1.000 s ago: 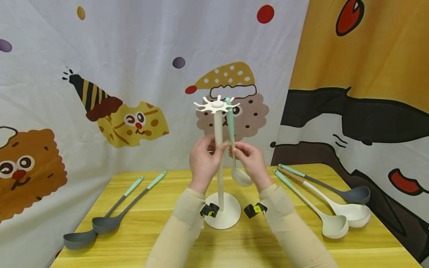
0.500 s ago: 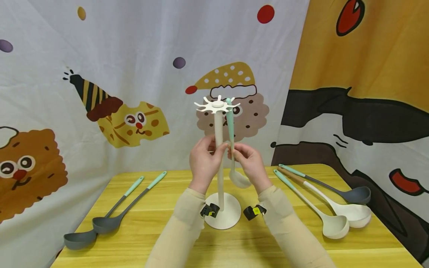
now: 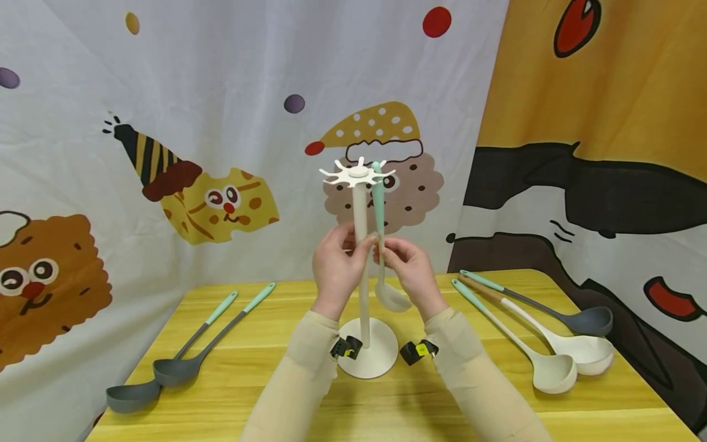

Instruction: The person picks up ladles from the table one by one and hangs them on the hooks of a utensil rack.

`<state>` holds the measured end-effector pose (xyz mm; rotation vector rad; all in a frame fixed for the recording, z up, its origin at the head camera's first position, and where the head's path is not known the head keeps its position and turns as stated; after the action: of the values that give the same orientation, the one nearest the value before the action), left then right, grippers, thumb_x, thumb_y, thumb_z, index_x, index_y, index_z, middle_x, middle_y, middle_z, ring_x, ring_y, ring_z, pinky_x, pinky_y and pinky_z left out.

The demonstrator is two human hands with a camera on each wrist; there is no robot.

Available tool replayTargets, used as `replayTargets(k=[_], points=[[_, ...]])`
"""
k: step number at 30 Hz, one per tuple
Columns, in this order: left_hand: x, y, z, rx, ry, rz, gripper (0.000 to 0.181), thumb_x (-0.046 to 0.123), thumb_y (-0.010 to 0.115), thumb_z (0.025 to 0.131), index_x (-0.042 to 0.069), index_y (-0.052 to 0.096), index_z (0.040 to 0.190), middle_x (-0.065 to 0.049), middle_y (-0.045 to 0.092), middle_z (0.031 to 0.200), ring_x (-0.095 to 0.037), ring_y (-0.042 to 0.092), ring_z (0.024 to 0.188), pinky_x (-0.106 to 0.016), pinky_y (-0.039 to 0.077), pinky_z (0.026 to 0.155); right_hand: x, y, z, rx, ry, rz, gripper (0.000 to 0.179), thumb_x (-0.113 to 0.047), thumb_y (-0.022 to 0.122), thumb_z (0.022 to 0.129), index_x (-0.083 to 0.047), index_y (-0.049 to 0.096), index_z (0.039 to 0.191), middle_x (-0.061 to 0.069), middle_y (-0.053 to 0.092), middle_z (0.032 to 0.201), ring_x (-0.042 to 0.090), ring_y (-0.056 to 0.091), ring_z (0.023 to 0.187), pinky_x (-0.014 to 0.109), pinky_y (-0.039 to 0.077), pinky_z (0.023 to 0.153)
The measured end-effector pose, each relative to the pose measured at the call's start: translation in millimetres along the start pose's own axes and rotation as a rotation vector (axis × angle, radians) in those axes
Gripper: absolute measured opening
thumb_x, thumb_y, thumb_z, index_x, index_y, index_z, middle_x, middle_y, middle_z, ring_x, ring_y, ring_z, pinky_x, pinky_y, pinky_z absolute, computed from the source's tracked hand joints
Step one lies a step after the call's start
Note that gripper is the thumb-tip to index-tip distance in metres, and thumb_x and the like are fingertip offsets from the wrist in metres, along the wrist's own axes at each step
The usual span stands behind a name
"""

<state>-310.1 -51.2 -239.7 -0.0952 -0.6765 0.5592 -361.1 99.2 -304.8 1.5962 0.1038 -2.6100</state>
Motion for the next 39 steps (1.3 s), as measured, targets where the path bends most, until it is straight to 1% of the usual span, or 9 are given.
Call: replayTargets(k=[8, 15, 19, 22, 25, 28, 31, 35, 39], points=[[1.3, -0.6, 0.0, 0.005, 0.012, -0.001, 0.023, 0.018, 0.077, 0.088, 0.003, 0.07, 0.103, -0.009, 0.066, 0.087, -0.02, 0.068, 0.075, -0.029, 0.059, 0.067, -2.0, 0.4, -0.4, 0.004, -0.009, 0.001, 0.025, -0.007, 0.06, 0.099, 0.008, 0.065, 0.118, 0.016, 0.069, 0.103, 0.015, 0.067, 0.091, 0.034, 0.056, 0.088], [1.1, -0.1, -0.2, 0.004, 0.009, -0.004, 0.023, 0.019, 0.077, 0.088, 0.003, 0.07, 0.103, -0.009, 0.065, 0.087, -0.02, 0.068, 0.074, -0.029, 0.059, 0.067, -0.8, -0.2, -1.1, -0.01, -0.01, -0.016, 0.026, -0.012, 0.062, 0.099, 0.006, 0.066, 0.118, 0.012, 0.07, 0.104, 0.016, 0.066, 0.093, 0.032, 0.055, 0.089], [-0.3, 0.3, 0.2, 0.004, 0.003, -0.004, 0.023, 0.02, 0.077, 0.088, 0.004, 0.07, 0.103, -0.009, 0.065, 0.087, -0.02, 0.068, 0.075, -0.029, 0.059, 0.067, -1.3, -0.3, -2.1, -0.024, -0.014, -0.016, 0.027, -0.012, 0.063, 0.098, 0.006, 0.066, 0.119, 0.01, 0.07, 0.107, 0.018, 0.066, 0.095, 0.031, 0.054, 0.089], [-1.0, 0.4, 0.4, 0.001, -0.005, -0.008, 0.024, 0.021, 0.077, 0.088, 0.004, 0.07, 0.103, -0.008, 0.065, 0.087, -0.021, 0.068, 0.075, -0.03, 0.059, 0.068, -1.7, -0.2, -3.0, -0.038, -0.017, -0.006, 0.029, -0.011, 0.063, 0.098, 0.007, 0.065, 0.12, 0.012, 0.068, 0.112, 0.021, 0.066, 0.098, 0.033, 0.054, 0.09], [-0.6, 0.2, 0.1, -0.003, -0.006, -0.008, 0.025, 0.022, 0.077, 0.088, 0.004, 0.07, 0.104, -0.008, 0.065, 0.088, -0.021, 0.068, 0.076, -0.031, 0.059, 0.069, -1.9, -0.5, -4.1, -0.049, -0.018, -0.002, 0.03, -0.009, 0.063, 0.097, 0.008, 0.064, 0.122, 0.016, 0.067, 0.116, 0.021, 0.066, 0.099, 0.034, 0.053, 0.093], [0.2, -0.2, -0.2, -0.003, -0.003, -0.006, 0.025, 0.022, 0.077, 0.089, 0.004, 0.07, 0.104, -0.008, 0.065, 0.088, -0.021, 0.068, 0.075, -0.031, 0.059, 0.068, -2.3, -1.4, -5.9, -0.057, -0.015, -0.037, 0.03, -0.01, 0.064, 0.097, 0.006, 0.064, 0.123, 0.018, 0.066, 0.119, 0.018, 0.066, 0.101, 0.035, 0.052, 0.095], [0.8, -0.5, -0.2, -0.003, 0.0, -0.006, 0.025, 0.022, 0.077, 0.088, 0.004, 0.07, 0.104, -0.009, 0.065, 0.087, -0.021, 0.068, 0.075, -0.031, 0.059, 0.068, -1.5, -2.5, -7.6, -0.069, -0.015, -0.091, 0.032, -0.013, 0.064, 0.098, 0.003, 0.064, 0.125, 0.016, 0.066, 0.121, 0.017, 0.064, 0.104, 0.035, 0.05, 0.097], [0.6, -0.1, -0.1, -0.004, -0.002, -0.008, 0.025, 0.021, 0.077, 0.088, 0.003, 0.07, 0.104, -0.009, 0.065, 0.088, -0.021, 0.068, 0.075, -0.031, 0.059, 0.068, -1.3, -3.3, -9.9, -0.096, -0.025, -0.131, 0.033, -0.016, 0.063, 0.099, 0.0, 0.063, 0.128, 0.014, 0.066, 0.122, 0.022, 0.061, 0.112, 0.033, 0.049, 0.097], [0.6, -0.3, 0.1, -0.003, -0.006, -0.007, 0.024, 0.021, 0.077, 0.088, 0.004, 0.07, 0.104, -0.008, 0.065, 0.088, -0.021, 0.068, 0.075, -0.03, 0.059, 0.068, -2.4, -2.9, -12.2, -0.13, -0.03, -0.124, 0.035, -0.014, 0.062, 0.099, -0.001, 0.061, 0.132, 0.015, 0.064, 0.126, 0.031, 0.058, 0.118, 0.033, 0.049, 0.098]])
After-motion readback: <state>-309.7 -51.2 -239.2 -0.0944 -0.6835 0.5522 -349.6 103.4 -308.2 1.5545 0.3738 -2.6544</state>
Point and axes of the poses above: each hand's wrist, its own z-axis towards the middle knuckle, its own y-axis out of the palm, x = y × z, the point moved 8 cm from there along z, towards the middle knuckle
